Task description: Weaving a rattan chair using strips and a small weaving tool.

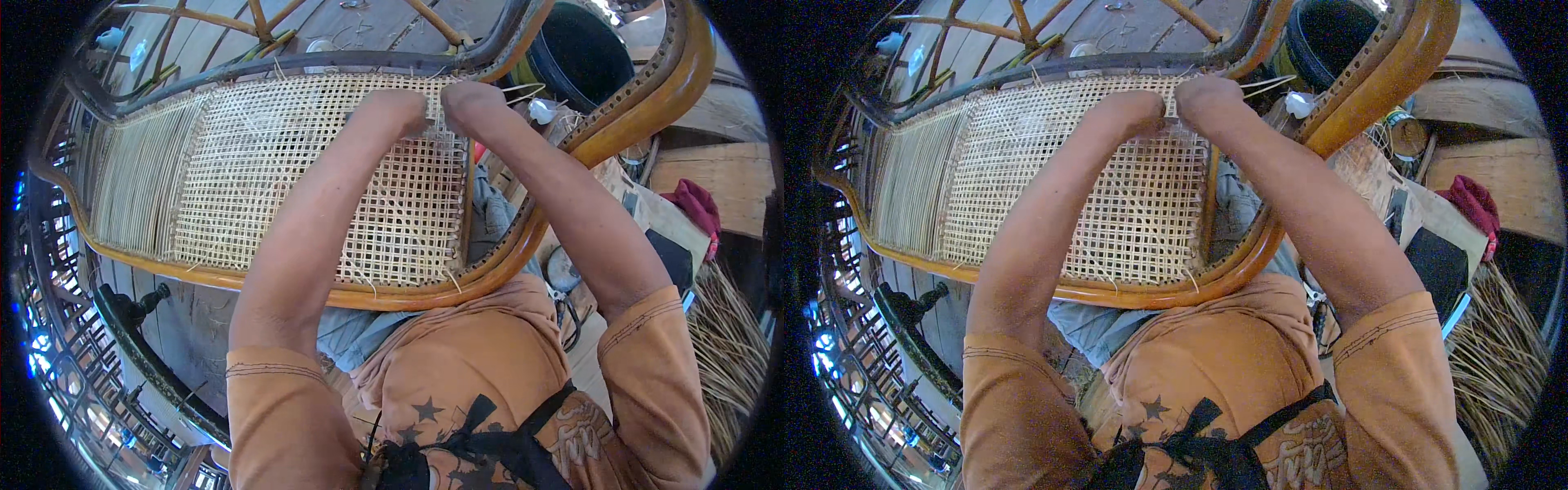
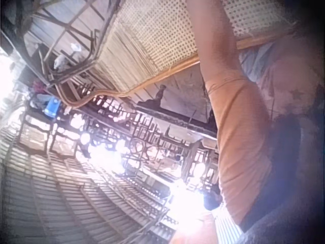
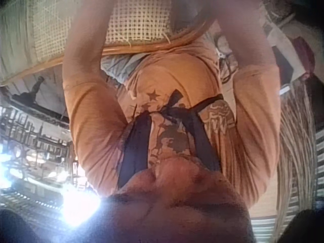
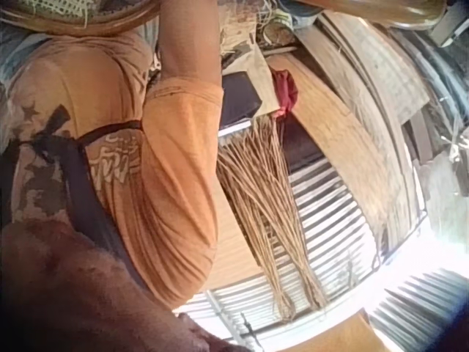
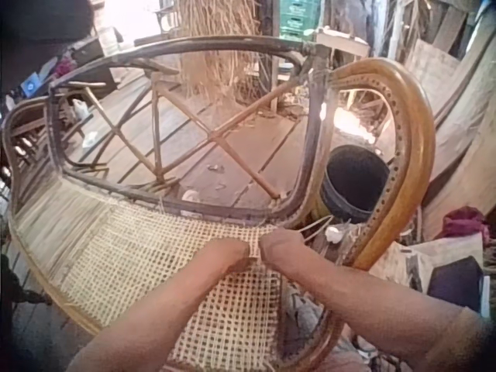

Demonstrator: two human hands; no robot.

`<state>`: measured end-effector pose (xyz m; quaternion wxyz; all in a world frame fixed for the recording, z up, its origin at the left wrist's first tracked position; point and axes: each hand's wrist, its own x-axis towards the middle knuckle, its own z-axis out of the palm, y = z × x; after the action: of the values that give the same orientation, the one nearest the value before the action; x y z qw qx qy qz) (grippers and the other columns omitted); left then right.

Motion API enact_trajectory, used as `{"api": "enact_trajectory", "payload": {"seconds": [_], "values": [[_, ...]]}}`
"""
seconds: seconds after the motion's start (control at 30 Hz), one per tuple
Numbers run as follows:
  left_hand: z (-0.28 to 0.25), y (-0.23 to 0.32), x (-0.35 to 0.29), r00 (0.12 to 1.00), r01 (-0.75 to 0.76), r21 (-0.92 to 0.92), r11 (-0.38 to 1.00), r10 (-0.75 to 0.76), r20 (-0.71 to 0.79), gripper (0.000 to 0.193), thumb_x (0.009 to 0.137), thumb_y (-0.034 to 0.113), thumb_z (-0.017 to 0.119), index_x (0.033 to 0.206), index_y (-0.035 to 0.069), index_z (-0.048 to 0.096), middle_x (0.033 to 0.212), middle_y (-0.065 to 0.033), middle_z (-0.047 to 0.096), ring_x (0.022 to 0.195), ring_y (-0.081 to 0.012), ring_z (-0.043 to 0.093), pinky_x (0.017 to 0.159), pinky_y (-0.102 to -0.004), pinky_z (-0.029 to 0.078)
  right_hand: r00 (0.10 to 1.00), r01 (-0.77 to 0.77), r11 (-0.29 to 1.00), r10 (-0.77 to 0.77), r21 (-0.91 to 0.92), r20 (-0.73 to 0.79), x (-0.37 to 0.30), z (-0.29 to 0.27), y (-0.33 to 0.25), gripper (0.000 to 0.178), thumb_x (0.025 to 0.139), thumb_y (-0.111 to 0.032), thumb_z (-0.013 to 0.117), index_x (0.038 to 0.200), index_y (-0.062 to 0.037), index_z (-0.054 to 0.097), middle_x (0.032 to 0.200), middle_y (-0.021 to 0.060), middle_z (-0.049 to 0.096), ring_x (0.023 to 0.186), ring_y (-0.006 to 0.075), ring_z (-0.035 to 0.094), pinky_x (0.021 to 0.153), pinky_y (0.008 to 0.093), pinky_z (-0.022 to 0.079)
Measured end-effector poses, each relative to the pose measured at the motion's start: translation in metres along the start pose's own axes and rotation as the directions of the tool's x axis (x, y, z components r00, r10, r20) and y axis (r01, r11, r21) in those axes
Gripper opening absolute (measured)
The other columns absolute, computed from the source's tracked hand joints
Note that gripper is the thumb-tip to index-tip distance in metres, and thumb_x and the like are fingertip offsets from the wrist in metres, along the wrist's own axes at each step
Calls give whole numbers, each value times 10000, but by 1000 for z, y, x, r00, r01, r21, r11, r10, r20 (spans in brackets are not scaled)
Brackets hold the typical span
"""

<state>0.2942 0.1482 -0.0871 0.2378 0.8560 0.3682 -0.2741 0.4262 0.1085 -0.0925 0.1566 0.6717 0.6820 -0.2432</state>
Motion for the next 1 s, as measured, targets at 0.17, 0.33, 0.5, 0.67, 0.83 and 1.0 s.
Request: {"api": "enact_trajectory", "payload": {"seconds": [0.17,0.33,0.5,0.67,0.83,1.0], "values": [[7,3,-1,997,63,16,998,-62,-48,259,781,260,567,882,43,667,916,-174,644,834,-315,634,725,-403,499,998,-14,1000,13,18,66,-6,-5,-10,243,799,-136,526,992,-85,666,1050,113,638,972,285,617,773,410,510],[-10,3,-23,971,195,28,980,-189,-145,271,783,238,541,962,79,668,999,-123,649,895,-261,638,762,-370,500,994,24,981,-44,-194,-98,-8,-11,-12,214,799,-138,520,934,-70,672,1004,93,655,921,280,631,750,452,491],[-25,-41,-68,963,268,23,963,-268,-23,370,793,391,553,925,67,671,938,-133,659,864,-264,641,747,-385,498,888,428,666,-434,611,-150,-3,-4,-22,300,823,-298,583,915,-13,599,828,120,632,743,267,589,697,378,467],[-11,-9,-44,975,205,-15,979,-205,-82,289,771,288,559,939,82,673,955,-120,658,891,-265,637,775,-393,486,970,245,913,-234,326,-73,2,4,-8,225,794,-223,536,931,-80,642,932,168,635,870,334,614,749,423,486],[-13,6,-23,983,185,83,979,-185,-9,270,719,200,587,961,130,684,985,-87,661,913,-239,637,760,-376,482,987,145,972,-129,186,-94,0,7,-2,213,764,-168,534,875,-32,655,946,183,637,903,342,616,779,423,498],[-20,13,-9,981,175,29,984,-177,82,294,675,149,608,957,158,690,993,-74,662,924,-236,634,761,-368,476,983,180,980,-175,86,-63,2,3,-5,240,755,-165,548,914,-19,652,988,195,627,921,342,615,777,427,501]]}}
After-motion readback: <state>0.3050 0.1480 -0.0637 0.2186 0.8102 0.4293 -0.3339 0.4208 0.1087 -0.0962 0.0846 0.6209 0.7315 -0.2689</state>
